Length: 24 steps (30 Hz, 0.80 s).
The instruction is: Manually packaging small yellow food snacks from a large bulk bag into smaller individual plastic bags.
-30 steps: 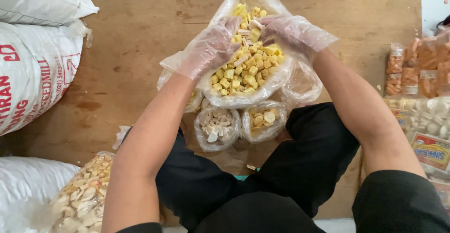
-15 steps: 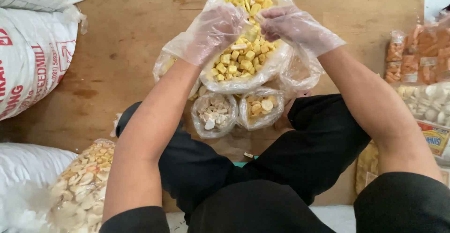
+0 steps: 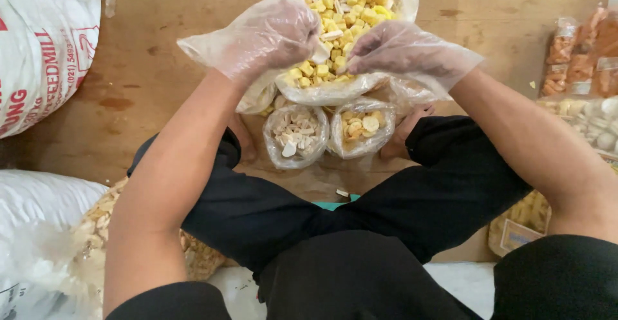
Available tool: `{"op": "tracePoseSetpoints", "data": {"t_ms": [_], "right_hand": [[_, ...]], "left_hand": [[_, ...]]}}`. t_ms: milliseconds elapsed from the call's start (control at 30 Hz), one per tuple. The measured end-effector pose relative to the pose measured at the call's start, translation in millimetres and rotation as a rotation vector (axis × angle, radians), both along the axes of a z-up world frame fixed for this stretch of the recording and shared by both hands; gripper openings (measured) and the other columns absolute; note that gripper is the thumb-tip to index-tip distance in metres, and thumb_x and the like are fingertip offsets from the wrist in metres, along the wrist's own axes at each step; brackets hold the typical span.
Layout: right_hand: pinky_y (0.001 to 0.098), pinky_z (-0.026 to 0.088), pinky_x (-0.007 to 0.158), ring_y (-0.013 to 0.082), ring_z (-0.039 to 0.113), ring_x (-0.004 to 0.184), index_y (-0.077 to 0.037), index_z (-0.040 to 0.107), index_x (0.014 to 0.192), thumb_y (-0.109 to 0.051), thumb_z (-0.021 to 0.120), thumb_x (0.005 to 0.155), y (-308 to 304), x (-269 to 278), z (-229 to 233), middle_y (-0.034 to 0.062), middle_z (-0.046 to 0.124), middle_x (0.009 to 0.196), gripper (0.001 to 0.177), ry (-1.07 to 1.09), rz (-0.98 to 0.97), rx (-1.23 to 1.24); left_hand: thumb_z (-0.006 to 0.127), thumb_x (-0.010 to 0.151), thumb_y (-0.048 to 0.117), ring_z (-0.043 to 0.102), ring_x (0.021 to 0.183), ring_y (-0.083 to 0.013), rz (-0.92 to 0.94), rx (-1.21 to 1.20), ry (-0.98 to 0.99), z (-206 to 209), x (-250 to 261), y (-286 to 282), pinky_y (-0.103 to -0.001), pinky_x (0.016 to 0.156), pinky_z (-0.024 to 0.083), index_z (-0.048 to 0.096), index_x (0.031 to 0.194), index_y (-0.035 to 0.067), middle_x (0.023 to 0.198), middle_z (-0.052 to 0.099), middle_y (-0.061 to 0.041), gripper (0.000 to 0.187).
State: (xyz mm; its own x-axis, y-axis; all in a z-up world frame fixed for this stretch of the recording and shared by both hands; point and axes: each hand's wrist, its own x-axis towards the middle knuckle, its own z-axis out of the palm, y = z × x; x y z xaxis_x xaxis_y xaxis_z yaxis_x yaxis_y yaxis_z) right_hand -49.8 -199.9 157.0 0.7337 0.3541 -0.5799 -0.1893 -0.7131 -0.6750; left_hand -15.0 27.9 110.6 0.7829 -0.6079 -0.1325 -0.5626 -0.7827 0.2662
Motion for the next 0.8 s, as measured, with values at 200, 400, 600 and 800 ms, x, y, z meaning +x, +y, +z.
{"op": "tracePoseSetpoints", "data": {"t_ms": [200, 400, 600, 800], "right_hand": [[0.0473, 0.045, 0.110, 0.0353, 0.063, 0.123, -0.008, 0.065, 0.133, -0.022, 0.066, 0.093, 42, -43, 33, 0.0181, 0.069, 0.128, 0.042, 0.365, 0.066, -0.132], [0.0455, 0.043, 0.111, 0.0280, 0.060, 0.126, -0.018, 0.058, 0.143, -0.030, 0.067, 0.093, 30, -25, -2, 0.0068, 0.069, 0.130, 0.052, 0.382, 0.359, -0.238], [0.0500, 0.048, 0.103, 0.0383, 0.059, 0.124, -0.017, 0.064, 0.137, -0.027, 0.063, 0.094, 7, 20, -36, 0.0153, 0.068, 0.125, 0.045, 0.021, 0.300, -0.343], [0.0256, 0.051, 0.048, 0.0210, 0.059, 0.062, -0.022, 0.050, 0.151, -0.016, 0.048, 0.105, 15, 42, -73, 0.0138, 0.064, 0.093, 0.047, -0.298, 0.443, -0.607]], "left_hand": [[0.060, 0.084, 0.049, 0.071, 0.106, -0.0300, -0.090, 0.355, 0.413, 7, -47, 21, -0.040, 0.090, 0.056, 0.080, 0.092, 0.022, 0.099, 0.077, -0.007, 0.035], [0.074, 0.070, 0.058, 0.069, 0.113, -0.0255, -0.075, 0.524, 0.506, -12, -57, 22, -0.037, 0.097, 0.055, 0.080, 0.101, 0.030, 0.108, 0.076, 0.000, 0.042], [0.059, 0.078, 0.041, 0.070, 0.109, -0.0300, -0.005, 0.370, 0.355, 28, -45, 17, -0.044, 0.090, 0.056, 0.079, 0.096, 0.016, 0.103, 0.077, -0.009, 0.037], [0.065, 0.092, 0.009, 0.039, 0.064, -0.0103, 0.194, 0.295, 0.603, 18, -14, -2, -0.023, 0.060, 0.046, 0.049, 0.078, 0.016, 0.074, 0.042, 0.002, 0.023]]}}
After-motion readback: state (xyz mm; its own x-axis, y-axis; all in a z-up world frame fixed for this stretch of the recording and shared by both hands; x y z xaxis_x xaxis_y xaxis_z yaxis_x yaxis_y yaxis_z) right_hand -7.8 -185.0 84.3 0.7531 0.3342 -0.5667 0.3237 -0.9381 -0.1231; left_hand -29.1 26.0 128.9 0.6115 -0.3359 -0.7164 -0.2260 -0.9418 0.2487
